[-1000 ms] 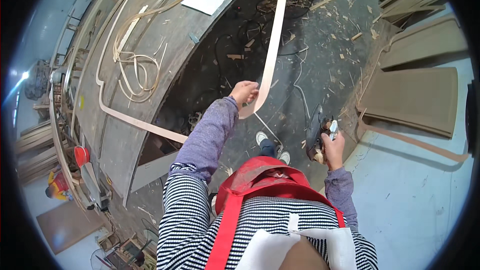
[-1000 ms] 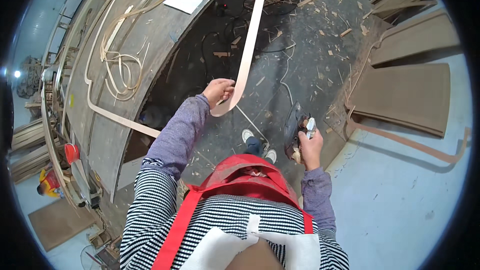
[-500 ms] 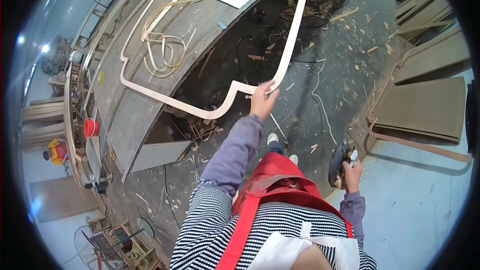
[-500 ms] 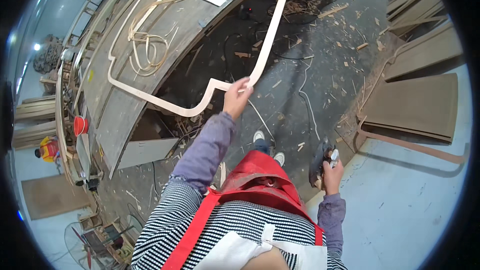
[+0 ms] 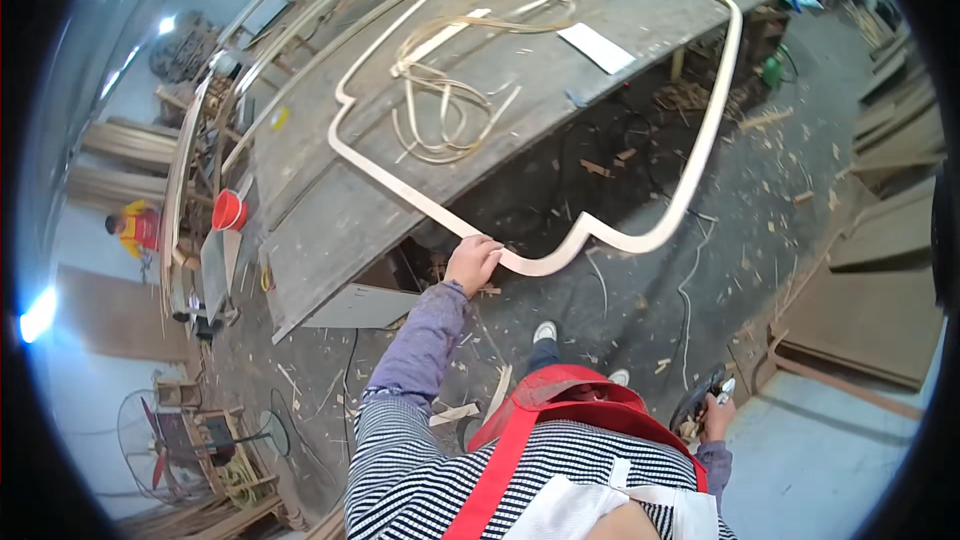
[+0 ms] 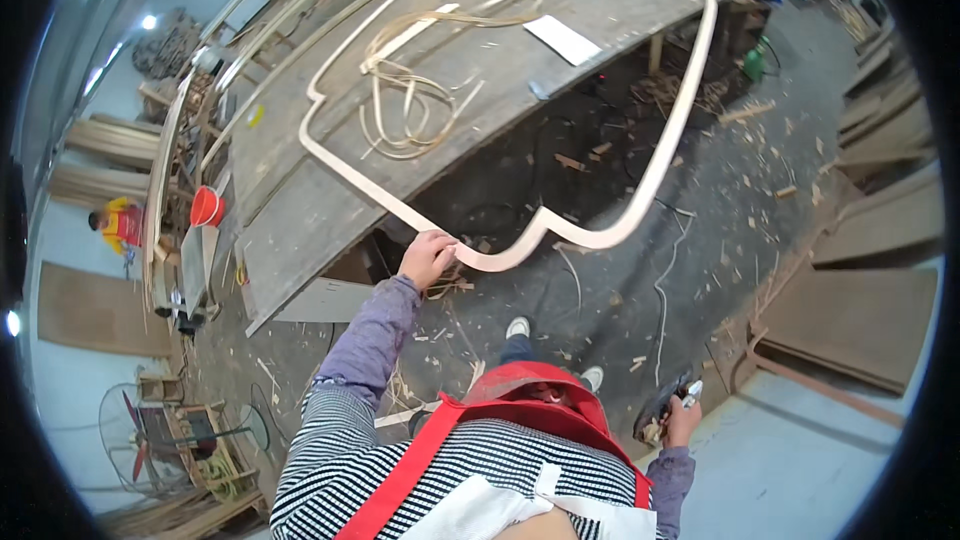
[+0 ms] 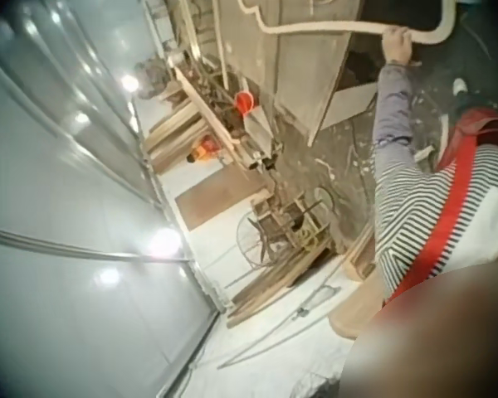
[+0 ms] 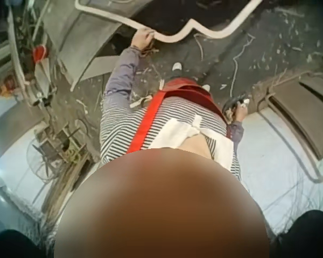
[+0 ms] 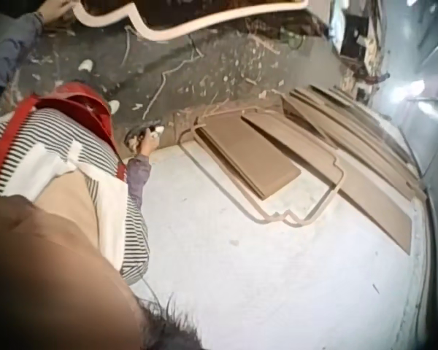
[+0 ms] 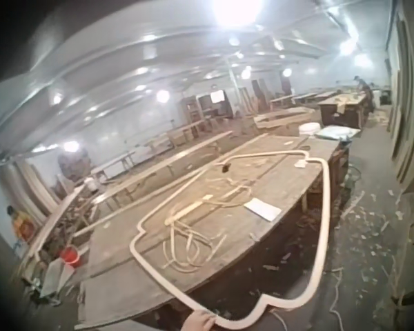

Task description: Applying heat-activated edge banding to the edge of a curved wooden frame using an iron and then trimming it.

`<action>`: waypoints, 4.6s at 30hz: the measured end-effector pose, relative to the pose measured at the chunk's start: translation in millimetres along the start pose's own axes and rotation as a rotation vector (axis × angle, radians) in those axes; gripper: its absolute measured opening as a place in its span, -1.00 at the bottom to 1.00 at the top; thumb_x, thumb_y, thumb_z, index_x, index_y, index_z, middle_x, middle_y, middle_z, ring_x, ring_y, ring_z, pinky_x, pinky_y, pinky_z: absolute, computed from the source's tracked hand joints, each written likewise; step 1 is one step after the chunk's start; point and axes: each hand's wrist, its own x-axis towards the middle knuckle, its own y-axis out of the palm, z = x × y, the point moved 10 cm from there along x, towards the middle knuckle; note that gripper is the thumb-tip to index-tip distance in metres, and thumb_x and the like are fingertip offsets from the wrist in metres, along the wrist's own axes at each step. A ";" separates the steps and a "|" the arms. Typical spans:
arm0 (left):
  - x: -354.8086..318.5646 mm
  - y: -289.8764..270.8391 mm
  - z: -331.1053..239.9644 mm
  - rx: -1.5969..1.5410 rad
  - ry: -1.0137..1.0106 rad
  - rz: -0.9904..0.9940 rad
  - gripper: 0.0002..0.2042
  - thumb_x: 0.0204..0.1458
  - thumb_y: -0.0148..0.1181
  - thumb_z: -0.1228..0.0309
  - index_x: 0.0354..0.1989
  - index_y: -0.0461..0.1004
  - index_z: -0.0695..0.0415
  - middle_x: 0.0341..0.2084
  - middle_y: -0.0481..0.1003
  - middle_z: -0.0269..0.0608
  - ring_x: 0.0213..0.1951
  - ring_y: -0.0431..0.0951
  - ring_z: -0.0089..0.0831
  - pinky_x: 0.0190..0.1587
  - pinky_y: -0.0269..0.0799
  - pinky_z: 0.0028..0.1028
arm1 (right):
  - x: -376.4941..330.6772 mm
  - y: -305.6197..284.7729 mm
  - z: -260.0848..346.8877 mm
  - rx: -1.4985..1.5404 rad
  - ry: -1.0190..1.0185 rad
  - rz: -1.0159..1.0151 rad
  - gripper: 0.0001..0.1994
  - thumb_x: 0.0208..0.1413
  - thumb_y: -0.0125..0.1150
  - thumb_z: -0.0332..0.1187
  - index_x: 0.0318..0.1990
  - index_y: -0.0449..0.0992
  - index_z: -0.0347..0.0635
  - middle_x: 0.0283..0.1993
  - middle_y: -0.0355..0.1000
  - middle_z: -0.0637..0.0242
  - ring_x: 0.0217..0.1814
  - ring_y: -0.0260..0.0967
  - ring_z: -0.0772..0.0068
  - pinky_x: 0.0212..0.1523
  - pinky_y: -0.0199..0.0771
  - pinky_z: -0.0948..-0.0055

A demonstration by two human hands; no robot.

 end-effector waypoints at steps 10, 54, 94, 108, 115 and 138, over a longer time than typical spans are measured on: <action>54.0 59.4 102.5 0.012 0.063 0.657 -0.65 -0.17 0.21 0.04 -0.37 0.62 0.05 -0.53 0.57 -0.14 -0.38 0.59 -0.15 -0.25 0.49 -0.20 | 17.2 125.3 52.5 0.116 0.097 0.076 -0.86 0.00 0.20 -0.46 -0.39 0.32 -0.16 -0.62 0.27 0.42 -0.76 0.22 0.56 -0.82 0.18 0.55; -10.4 102.3 24.0 0.060 -0.166 1.001 -0.51 -0.21 0.28 -0.11 -0.35 0.62 0.11 -0.44 0.57 0.00 -0.30 0.58 -0.05 -0.21 0.48 -0.19 | 139.2 194.3 193.1 0.393 -0.156 0.192 -0.83 0.03 0.21 -0.44 -0.23 0.47 -0.32 -0.34 0.47 0.34 -0.37 0.42 0.49 -0.31 0.44 0.44; 78.5 114.2 49.9 -0.085 -0.373 0.768 -0.55 -0.25 0.35 -0.05 -0.42 0.64 0.13 -0.53 0.57 -0.03 -0.39 0.59 -0.15 -0.26 0.47 -0.26 | 234.5 322.8 369.0 0.153 -0.243 0.318 -0.79 -0.04 0.22 -0.48 -0.23 0.49 -0.38 -0.37 0.48 0.25 -0.38 0.45 0.40 -0.34 0.45 0.34; 256.5 272.7 -80.6 -0.092 -0.567 0.701 -0.64 -0.19 0.38 0.10 -0.43 0.64 0.19 -0.60 0.57 -0.13 -0.50 0.57 -0.33 -0.32 0.46 -0.38 | 493.3 315.8 521.9 0.010 -0.283 0.450 -0.70 -0.07 0.27 -0.41 -0.18 0.48 -0.38 -0.31 0.49 0.21 -0.32 0.45 0.38 -0.27 0.45 0.33; 308.2 328.4 -126.2 -0.091 -0.631 0.685 -0.61 -0.21 0.35 0.04 -0.44 0.64 0.17 -0.50 0.58 0.00 -0.38 0.60 -0.14 -0.23 0.48 -0.31 | 578.5 317.4 569.5 -0.015 -0.377 0.570 -0.71 -0.10 0.27 -0.40 -0.20 0.50 -0.35 -0.33 0.48 0.26 -0.33 0.45 0.42 -0.29 0.44 0.32; 340.1 367.2 -185.7 -0.231 -0.783 0.500 -0.60 -0.06 0.21 0.07 -0.20 0.54 0.14 -0.31 0.57 0.05 -0.19 0.57 -0.03 -0.07 0.43 -0.15 | 703.6 303.6 594.5 -0.057 -0.339 0.653 -0.72 0.19 0.16 -0.17 -0.13 0.46 -0.19 -0.33 0.43 0.40 -0.33 0.36 0.56 -0.35 0.36 0.52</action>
